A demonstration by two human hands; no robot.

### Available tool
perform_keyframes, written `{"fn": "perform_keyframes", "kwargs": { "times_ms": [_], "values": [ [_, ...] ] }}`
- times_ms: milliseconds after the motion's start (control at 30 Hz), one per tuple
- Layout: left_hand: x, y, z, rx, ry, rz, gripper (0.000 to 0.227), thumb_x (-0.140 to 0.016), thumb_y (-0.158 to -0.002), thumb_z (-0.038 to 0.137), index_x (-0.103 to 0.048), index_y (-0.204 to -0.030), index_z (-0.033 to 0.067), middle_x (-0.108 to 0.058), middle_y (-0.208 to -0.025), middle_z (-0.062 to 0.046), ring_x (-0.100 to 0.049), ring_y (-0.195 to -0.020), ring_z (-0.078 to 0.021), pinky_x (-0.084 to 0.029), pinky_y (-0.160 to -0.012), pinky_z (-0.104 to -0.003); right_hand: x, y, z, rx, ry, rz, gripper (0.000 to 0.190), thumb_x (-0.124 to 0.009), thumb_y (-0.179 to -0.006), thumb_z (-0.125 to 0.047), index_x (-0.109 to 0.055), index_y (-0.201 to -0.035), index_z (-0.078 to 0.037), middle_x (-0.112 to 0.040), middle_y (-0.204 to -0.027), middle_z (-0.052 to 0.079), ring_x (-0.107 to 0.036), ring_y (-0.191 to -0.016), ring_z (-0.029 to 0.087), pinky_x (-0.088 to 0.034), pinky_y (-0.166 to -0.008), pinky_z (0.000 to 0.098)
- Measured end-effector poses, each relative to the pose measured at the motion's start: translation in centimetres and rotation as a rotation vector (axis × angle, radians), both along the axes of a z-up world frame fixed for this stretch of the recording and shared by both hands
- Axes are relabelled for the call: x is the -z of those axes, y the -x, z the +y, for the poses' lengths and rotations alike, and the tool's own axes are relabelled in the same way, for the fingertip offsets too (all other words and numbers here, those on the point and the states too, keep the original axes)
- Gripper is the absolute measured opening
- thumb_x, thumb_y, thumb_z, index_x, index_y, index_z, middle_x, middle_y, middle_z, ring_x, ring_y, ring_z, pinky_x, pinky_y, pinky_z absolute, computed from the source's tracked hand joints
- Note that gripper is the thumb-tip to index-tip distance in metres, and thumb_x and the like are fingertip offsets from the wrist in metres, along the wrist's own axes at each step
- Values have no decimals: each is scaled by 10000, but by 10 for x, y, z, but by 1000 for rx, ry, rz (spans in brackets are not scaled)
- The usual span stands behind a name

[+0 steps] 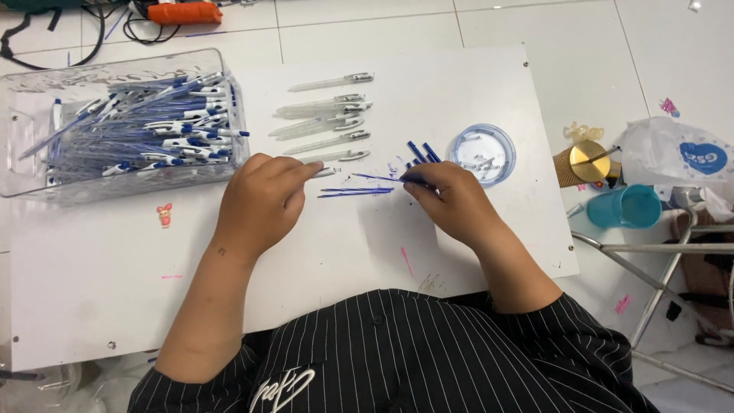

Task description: The person inserts ink refills into pen barrels and attaches blue caps by hand while at a white table, handling individual components and placing completed pens to the side.

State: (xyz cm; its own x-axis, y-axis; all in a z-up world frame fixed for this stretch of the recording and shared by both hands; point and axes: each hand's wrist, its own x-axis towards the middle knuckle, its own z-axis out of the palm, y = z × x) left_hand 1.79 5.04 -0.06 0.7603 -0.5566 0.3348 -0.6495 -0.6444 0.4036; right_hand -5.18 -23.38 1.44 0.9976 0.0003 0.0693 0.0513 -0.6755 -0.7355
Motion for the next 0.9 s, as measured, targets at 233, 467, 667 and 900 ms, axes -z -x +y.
{"fn": "perform_keyframes", "kwargs": {
  "times_ms": [233,467,667,900],
  "values": [
    [0,-4,-2,-10,60,47,343,-668,-874,-22,-787,-1151,143,-765,-967,-76,-701,-888,-238,-558,-792,-328,10,-10,11,-90,198,-19,221,-715,-898,-22,-774,-1111,-13,-772,-931,185,-712,-899,317,-576,-742,354],
    [-14,8,-39,134,-30,5,331,-683,-854,-11,-791,-1119,155,-770,-984,-80,-705,-906,-258,-568,-787,-358,30,-16,26,-109,-66,-50,206,-662,-971,-116,-725,-1143,-23,-765,-964,181,-713,-932,366,-588,-800,455],
    [-7,3,-51,180,-158,61,329,-671,-890,4,-770,-1165,153,-769,-1058,-87,-702,-958,-254,-577,-815,-356,36,-18,-10,22,-115,21,132,-670,-953,-31,-749,-1058,-12,-765,-866,172,-754,-850,336,-599,-765,404],
    [23,-26,-49,94,-298,157,368,-647,-917,16,-727,-1245,163,-740,-1153,-66,-676,-1077,-244,-559,-897,-372,39,-9,-97,341,29,-151,190,-732,-975,-1,-743,-1164,-17,-748,-1009,178,-731,-955,316,-590,-805,393]
  ]
}}
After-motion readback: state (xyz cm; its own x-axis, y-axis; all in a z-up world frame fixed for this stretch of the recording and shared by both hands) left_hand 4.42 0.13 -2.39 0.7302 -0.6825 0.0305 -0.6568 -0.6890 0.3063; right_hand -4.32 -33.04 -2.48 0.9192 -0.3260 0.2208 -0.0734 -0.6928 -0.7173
